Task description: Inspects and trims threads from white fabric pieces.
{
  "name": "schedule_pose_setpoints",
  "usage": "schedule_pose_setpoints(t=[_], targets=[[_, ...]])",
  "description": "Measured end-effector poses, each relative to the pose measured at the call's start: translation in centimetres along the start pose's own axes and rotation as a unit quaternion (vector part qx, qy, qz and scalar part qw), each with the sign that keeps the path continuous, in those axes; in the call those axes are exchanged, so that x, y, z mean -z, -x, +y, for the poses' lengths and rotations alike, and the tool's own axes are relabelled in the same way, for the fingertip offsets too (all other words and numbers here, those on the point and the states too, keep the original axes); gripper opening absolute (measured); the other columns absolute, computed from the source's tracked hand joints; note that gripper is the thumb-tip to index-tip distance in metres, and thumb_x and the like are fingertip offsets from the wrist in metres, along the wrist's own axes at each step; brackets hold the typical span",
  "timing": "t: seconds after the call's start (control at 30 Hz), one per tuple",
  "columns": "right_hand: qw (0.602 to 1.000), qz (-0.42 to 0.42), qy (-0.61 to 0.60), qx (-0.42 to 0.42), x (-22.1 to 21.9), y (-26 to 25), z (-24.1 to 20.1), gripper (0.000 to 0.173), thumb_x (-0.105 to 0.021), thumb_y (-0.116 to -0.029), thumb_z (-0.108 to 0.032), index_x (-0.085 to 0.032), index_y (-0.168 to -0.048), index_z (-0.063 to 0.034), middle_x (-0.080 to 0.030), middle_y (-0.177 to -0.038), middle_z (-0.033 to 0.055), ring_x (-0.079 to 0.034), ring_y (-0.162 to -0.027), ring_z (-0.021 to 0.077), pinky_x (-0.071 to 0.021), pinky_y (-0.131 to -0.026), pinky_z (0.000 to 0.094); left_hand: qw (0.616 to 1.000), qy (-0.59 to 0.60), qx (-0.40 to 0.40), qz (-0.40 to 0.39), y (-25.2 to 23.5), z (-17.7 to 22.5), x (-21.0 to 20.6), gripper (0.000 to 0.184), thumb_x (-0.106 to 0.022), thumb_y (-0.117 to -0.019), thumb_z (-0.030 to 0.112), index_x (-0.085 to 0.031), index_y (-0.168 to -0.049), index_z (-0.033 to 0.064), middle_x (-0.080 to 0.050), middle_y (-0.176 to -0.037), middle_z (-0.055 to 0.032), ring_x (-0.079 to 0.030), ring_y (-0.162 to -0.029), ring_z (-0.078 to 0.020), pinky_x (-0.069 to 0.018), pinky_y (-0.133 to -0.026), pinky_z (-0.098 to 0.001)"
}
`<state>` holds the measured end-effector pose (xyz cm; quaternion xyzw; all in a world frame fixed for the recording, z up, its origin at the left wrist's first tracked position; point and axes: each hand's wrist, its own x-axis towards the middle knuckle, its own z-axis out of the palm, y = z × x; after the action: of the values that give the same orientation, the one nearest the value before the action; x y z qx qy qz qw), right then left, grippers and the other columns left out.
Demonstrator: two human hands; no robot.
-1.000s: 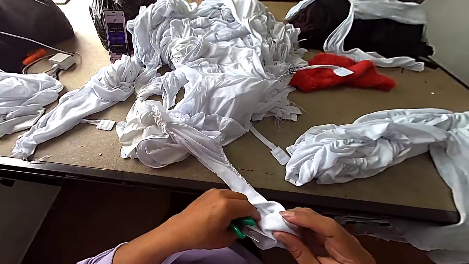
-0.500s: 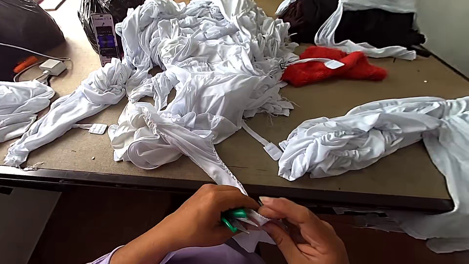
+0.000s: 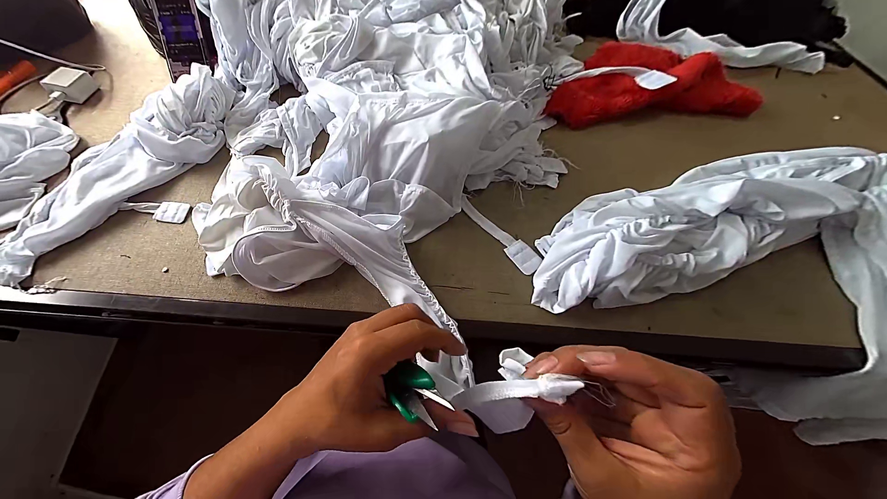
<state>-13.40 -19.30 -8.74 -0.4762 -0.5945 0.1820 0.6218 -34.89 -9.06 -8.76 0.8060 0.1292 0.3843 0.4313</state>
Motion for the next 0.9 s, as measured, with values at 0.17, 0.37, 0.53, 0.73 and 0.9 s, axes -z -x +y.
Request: schedule_pose_setpoints(t=[0.17, 0.37, 0.53, 0.73, 0.9], targets=[[0.996, -0.013, 0.058, 0.07, -0.3, 0.2, -0.3, 0.034, -0.078, -0.0913, -0.02, -0.06, -0.119, -0.0269, -0.06, -0.118, -0.0137, -0.063, -0.108, 0.0004, -0.0567, -0.089, 0.0155, 0.999, 0.042, 0.012, -0.001, -2.3, 1.8, -1.1, 0.034, -0.072, -0.0945, 0.028, -0.071, -0.106, -0.0039, -0.061, -0.085, -0.0017, -0.052, -0.075, 0.0002, -0.0438, -0.064, -0.0126], [0.962, -0.033, 0.152, 0.223, -0.2, 0.1, -0.4, 0.015, -0.062, -0.0984, -0.006, -0.053, -0.107, -0.0124, -0.055, -0.114, 0.0, -0.061, -0.106, 0.0057, -0.0533, -0.094, 0.0206, 0.984, 0.154, 0.066, -0.058, -3.7, 1.8, -2.4, 0.019, -0.069, -0.095, 0.013, -0.074, -0.097, -0.0051, -0.064, -0.085, -0.0042, -0.058, -0.079, -0.0019, -0.0484, -0.068, -0.0144], [0.963, 0.041, 0.189, 0.186, -0.4, 0.2, -0.3, 0.026, -0.073, -0.0929, -0.014, -0.059, -0.114, -0.0197, -0.054, -0.121, -0.0062, -0.061, -0.101, 0.0011, -0.0543, -0.086, 0.0158, 0.992, 0.122, 0.019, -0.028, -3.6, 1.5, -2.8, 0.008, -0.071, -0.0907, 0.002, -0.075, -0.092, -0.0045, -0.065, -0.084, -0.0056, -0.06, -0.08, -0.0041, -0.0493, -0.069, -0.0152], [0.999, -0.006, 0.033, 0.03, -0.1, 0.8, -0.4, 0.043, -0.079, -0.0898, -0.017, -0.056, -0.124, -0.0313, -0.061, -0.124, -0.015, -0.066, -0.095, -0.0004, -0.0576, -0.079, 0.0139, 0.976, 0.213, 0.04, 0.034, -3.3, 1.4, -3.0, 0.009, -0.067, -0.0924, -0.001, -0.068, -0.085, -0.0063, -0.062, -0.084, -0.0059, -0.06, -0.08, -0.0045, -0.051, -0.069, -0.0163], [0.995, -0.072, -0.057, -0.028, 0.4, 0.9, -0.9, 0.04, -0.077, -0.0924, -0.018, -0.059, -0.126, -0.029, -0.066, -0.129, -0.0093, -0.069, -0.108, 0.0067, -0.0593, -0.087, 0.0185, 0.955, 0.275, 0.056, 0.093, -3.8, 0.8, -2.8, 0.012, -0.065, -0.0955, 0.0, -0.065, -0.084, -0.0035, -0.059, -0.081, -0.0023, -0.056, -0.073, -0.0016, -0.0469, -0.063, -0.0146]])
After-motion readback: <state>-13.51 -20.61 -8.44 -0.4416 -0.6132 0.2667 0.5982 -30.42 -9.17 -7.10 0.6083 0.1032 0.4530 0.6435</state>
